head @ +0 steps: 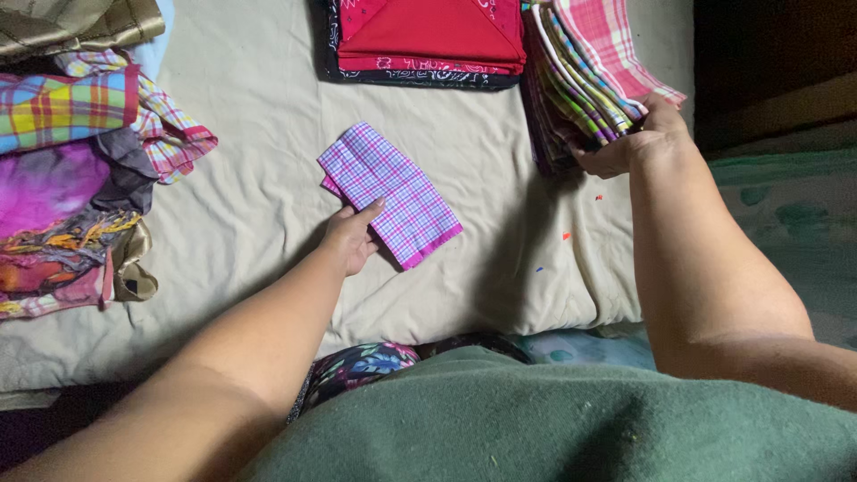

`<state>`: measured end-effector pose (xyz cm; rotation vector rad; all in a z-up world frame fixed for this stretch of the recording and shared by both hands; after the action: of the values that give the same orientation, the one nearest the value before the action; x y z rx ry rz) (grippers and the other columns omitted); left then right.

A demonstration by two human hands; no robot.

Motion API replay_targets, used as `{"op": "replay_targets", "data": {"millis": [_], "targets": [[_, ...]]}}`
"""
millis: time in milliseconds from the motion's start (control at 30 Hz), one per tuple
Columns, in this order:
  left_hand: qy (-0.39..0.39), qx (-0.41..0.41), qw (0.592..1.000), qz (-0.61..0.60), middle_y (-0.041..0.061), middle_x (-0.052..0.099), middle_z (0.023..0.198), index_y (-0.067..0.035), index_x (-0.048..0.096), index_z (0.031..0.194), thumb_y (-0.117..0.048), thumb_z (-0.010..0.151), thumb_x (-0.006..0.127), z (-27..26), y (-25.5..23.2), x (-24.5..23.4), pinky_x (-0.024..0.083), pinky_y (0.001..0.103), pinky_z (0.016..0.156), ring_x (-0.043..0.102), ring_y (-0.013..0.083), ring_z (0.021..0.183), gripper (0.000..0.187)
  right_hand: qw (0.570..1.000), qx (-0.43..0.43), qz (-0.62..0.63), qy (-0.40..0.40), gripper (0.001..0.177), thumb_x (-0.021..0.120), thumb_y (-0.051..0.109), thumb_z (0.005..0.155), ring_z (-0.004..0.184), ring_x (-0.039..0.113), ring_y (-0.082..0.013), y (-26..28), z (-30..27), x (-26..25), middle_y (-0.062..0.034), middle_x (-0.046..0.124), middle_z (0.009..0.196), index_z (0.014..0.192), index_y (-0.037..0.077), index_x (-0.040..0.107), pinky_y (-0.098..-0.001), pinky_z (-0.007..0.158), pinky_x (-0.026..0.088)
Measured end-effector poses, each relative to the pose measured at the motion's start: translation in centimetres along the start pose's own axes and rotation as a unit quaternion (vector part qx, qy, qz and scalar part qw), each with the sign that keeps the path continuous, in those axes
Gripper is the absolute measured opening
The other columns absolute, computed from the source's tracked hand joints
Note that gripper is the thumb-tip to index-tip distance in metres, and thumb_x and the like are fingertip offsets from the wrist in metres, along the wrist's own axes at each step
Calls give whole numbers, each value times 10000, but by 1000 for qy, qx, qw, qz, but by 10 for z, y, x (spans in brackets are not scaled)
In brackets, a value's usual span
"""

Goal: The person folds several pieces of plaid and solid-colored bedding on a bed. They smooth each item, fold it into a compact rectangle, and place it on a growing stack. The person handles multiple items one at a time and maintains a neat pile.

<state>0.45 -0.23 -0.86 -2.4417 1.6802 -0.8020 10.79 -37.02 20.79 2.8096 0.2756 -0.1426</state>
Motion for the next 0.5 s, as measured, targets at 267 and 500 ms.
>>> {"op": "replay_targets", "data": {"millis": [267, 500], "targets": [[3, 3, 1000, -2, 66, 651, 1339, -126, 566, 1307, -240, 844, 793, -5, -2, 2, 415, 548, 1118, 606, 264, 1253, 528, 997, -34, -32, 56, 441, 700, 271, 847, 1221, 528, -443, 29, 44, -3, -235, 575, 1338, 1212, 24, 679, -669, 968, 468], [-1, 2, 1000, -1, 50, 659, 1324, -138, 571, 1287, -223, 836, 793, -2, -1, 0, 409, 551, 1111, 609, 258, 1237, 511, 986, 0, -46, 158, 362, 611, 250, 866, 1131, 690, -427, 25, 66, -2, -193, 770, 1219, 1153, 56, 716, -706, 950, 444]]}}
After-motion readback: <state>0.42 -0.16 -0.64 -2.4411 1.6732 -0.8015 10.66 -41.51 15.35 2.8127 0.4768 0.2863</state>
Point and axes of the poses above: each hand's wrist, its own z-axis towards the middle knuckle, its own x-axis out of the palm, y = z × x, the point moved 1 cm from there along z, towards the middle knuckle
